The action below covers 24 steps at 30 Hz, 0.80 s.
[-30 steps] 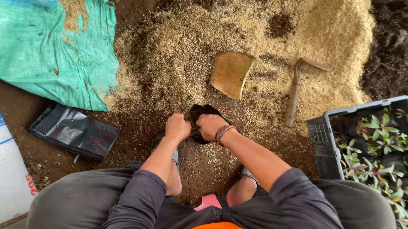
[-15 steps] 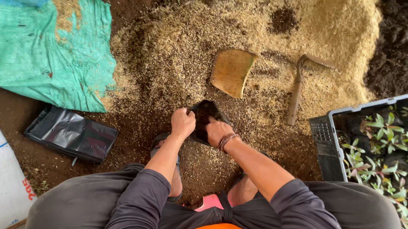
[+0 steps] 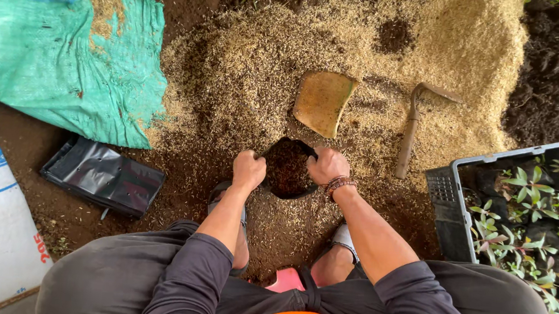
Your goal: The person mixes soil and sawdust with a hoe, then fills black plastic nursery bags with the mixture using a scoop. They place small seedlings into the bags, add more soil, and arrange the filled bags on the ground.
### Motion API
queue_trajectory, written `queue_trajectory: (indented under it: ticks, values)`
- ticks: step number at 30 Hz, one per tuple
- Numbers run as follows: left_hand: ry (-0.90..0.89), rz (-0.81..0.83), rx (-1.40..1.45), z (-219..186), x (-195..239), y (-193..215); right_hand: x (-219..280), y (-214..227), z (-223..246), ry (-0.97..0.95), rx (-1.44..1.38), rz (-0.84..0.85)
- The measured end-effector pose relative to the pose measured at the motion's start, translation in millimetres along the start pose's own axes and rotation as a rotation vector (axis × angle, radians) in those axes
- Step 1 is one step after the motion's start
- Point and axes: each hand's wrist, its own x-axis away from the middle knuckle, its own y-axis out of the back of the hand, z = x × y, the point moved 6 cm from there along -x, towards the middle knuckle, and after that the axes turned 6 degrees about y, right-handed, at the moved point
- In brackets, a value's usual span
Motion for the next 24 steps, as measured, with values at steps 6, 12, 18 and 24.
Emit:
queue_trajectory:
  ticks: [6,12,18,24]
  values:
    - [0.146,0.124,0.851,15.2,5.8,1.5,-11.8,7.3,-6.8,-0.067,-0.254,0.027]
    - [0.416,0.434,1.000,28.9,19.5,-31.5,-54.7,24.3,26.1,0.103,-0.265,-0.016]
    - [0.356,0.443,0.796,13.9,8.9,-23.7,-118.0,13.7,110.1,0.424,0.206,0.175]
    - [0.152,0.497,0.606,-18.0,7.2,-16.0,-149.0,-26.1,178.8,0.629,0.618,0.385]
